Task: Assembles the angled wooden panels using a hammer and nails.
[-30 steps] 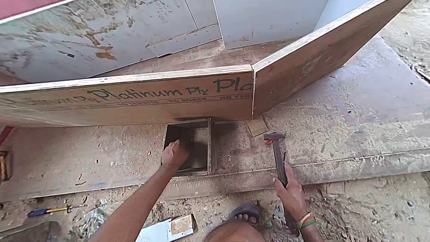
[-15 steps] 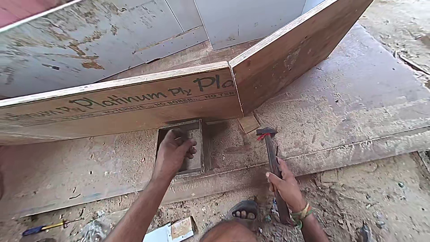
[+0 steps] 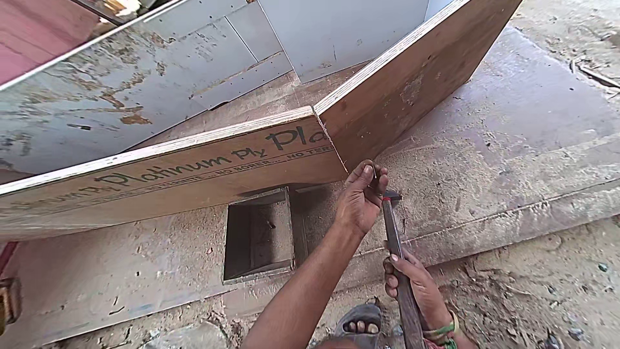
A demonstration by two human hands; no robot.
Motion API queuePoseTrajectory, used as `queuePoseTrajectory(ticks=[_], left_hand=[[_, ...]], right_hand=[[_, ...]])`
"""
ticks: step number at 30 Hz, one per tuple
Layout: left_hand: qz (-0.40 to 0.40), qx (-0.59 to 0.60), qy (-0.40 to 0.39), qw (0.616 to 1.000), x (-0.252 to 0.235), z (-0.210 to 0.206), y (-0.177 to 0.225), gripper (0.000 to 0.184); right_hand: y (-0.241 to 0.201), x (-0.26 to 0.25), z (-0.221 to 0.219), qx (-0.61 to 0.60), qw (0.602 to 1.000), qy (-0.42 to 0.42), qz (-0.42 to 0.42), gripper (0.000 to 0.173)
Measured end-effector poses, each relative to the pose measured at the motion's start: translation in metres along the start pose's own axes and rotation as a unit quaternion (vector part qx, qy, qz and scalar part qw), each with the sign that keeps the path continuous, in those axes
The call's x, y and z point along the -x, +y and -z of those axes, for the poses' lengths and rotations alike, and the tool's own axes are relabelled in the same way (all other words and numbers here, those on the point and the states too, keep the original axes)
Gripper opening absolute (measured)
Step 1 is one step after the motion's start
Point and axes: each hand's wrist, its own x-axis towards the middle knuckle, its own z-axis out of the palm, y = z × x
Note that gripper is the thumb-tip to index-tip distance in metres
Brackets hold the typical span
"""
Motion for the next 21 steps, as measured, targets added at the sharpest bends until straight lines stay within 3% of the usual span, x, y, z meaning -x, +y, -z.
queuePoseTrajectory(ticks=[4,9,16,21], left_hand=[[0.018,0.003,0.022,1.000,-0.005,0.002,-0.009,0.014],[0.006,-0.026,-0.013,1.000,-0.003,0.022,-0.012,0.031],[0.025,0.023,0.065,0.997,-0.009,0.024,-0.018,0.006],[0.021,0.020,0.014,0.999,-0.017,0.021,-0.010,0.015]], right_hand=[[0.002,-0.001,0.004,0.041,0.999,0.004,0.007,0.040],[-0.003,-0.004,0.011,0.074,0.997,0.002,-0.004,0.047],[0.006,-0.009,0.012,0.093,0.995,0.033,-0.009,0.050],[0.010,-0.011,0.018,0.085,0.996,0.028,-0.011,0.048]])
